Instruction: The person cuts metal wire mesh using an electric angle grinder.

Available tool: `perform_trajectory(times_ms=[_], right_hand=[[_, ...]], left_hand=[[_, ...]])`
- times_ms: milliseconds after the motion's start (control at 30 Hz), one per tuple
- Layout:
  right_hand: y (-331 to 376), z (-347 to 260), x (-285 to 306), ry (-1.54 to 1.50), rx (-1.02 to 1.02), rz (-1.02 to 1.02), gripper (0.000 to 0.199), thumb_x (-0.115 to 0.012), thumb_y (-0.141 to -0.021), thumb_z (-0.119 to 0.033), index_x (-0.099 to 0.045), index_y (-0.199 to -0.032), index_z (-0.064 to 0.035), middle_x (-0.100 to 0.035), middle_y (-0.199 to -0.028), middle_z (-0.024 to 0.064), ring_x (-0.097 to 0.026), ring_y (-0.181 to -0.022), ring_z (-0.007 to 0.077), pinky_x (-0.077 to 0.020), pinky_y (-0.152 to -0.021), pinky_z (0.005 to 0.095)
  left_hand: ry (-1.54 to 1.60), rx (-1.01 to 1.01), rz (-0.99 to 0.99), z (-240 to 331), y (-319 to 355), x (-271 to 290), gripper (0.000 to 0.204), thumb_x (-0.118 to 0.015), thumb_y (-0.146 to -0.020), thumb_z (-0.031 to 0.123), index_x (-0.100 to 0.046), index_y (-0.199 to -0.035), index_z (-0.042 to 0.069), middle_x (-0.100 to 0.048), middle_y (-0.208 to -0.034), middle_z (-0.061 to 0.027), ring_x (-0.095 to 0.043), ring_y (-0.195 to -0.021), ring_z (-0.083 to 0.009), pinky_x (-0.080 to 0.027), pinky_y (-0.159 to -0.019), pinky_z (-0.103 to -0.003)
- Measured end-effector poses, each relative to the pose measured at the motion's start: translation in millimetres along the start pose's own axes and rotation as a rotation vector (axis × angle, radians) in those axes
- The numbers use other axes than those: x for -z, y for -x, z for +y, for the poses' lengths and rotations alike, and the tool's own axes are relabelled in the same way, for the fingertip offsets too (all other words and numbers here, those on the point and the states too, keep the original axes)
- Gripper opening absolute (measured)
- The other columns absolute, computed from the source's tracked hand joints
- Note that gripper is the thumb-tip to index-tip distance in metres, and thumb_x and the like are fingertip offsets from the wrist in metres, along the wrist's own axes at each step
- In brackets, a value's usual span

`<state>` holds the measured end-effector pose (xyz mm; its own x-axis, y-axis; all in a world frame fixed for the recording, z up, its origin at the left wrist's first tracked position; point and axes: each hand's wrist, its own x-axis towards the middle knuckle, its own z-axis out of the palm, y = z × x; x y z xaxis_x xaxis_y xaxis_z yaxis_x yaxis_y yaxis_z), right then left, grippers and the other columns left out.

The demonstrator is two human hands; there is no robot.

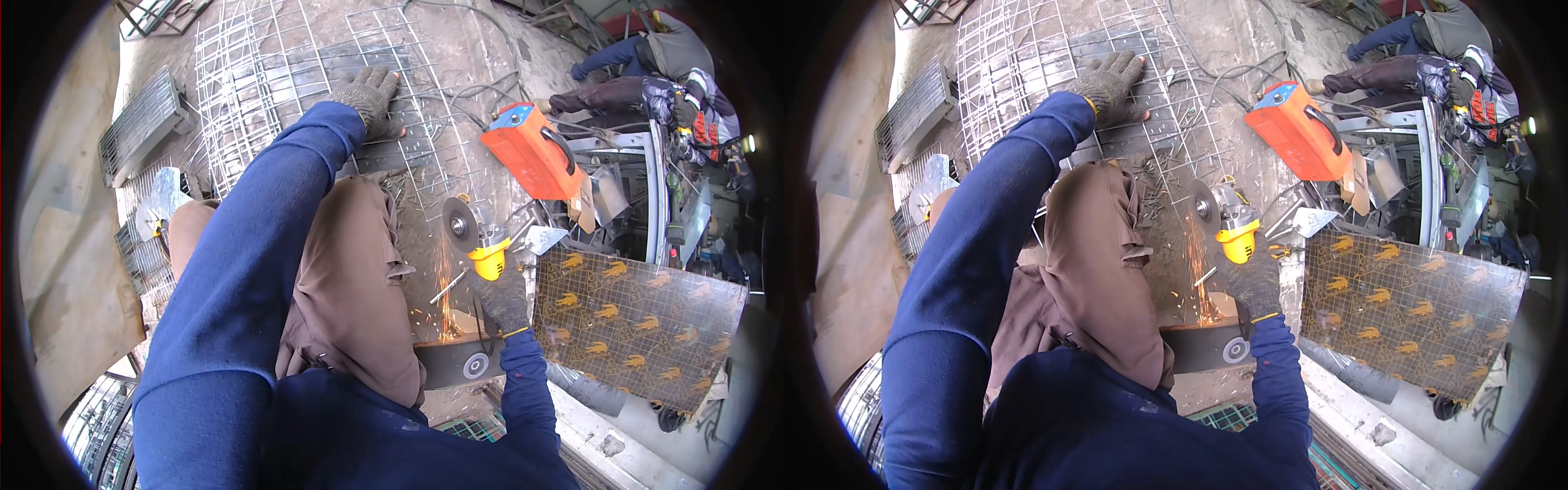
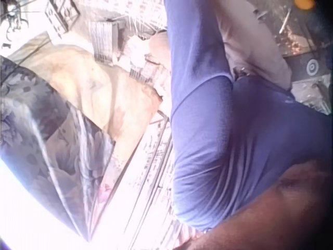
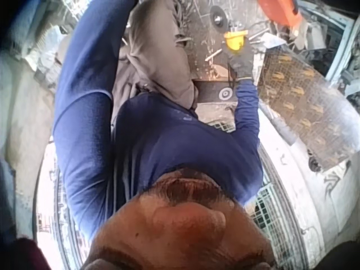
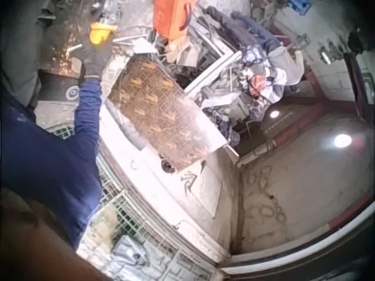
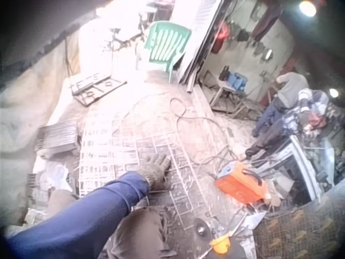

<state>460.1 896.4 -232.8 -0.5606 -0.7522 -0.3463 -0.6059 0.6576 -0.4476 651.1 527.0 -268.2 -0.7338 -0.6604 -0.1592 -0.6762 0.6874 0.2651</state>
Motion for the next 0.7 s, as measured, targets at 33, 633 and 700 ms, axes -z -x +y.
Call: perform_trajectory(times_ms=[33, 633, 700], right_hand=[[-0.6, -0.9, 0.1, -0.011, 0.013, 0.0, 0.087, -0.087, -0.074, -0.041, -0.049, -0.141, 0.0008, -0.071, -0.113, 0.0211, -0.07, -0.099, 0.0375, -0.0558, -0.086, 0.0457], [-5.5, -7.4, -0.7, 0.004, -0.003, -0.023, 0.074, -0.085, -0.075, -0.04, -0.055, -0.132, -0.0028, -0.072, -0.106, 0.0206, -0.071, -0.095, 0.0378, -0.0561, -0.08, 0.0479], [-6.9, -11.6, -1.9, 0.025, 0.035, 0.016, 0.069, -0.085, -0.076, -0.035, -0.056, -0.128, -0.0018, -0.072, -0.105, 0.0191, -0.072, -0.092, 0.0349, -0.0558, -0.079, 0.0461]], left_hand=[[-0.014, 0.005, -0.001, 0.2, -0.2, 1.0, 0.105, -0.07, -0.086, 0.065, -0.027, -0.161, 0.004, -0.025, -0.168, -0.0207, -0.022, -0.156, -0.0391, -0.023, -0.126, -0.052], [0.083, 0.004, 0.036, 0.5, 0.7, -3.2, 0.113, -0.081, -0.076, 0.062, -0.03, -0.16, 0.008, -0.03, -0.165, -0.0179, -0.025, -0.154, -0.0398, -0.023, -0.124, -0.057], [0.054, 0.008, 0.005, 1.1, -0.1, -1.8, 0.112, -0.077, -0.079, 0.064, -0.027, -0.161, 0.007, -0.027, -0.167, -0.0186, -0.023, -0.155, -0.0398, -0.022, -0.125, -0.057]])
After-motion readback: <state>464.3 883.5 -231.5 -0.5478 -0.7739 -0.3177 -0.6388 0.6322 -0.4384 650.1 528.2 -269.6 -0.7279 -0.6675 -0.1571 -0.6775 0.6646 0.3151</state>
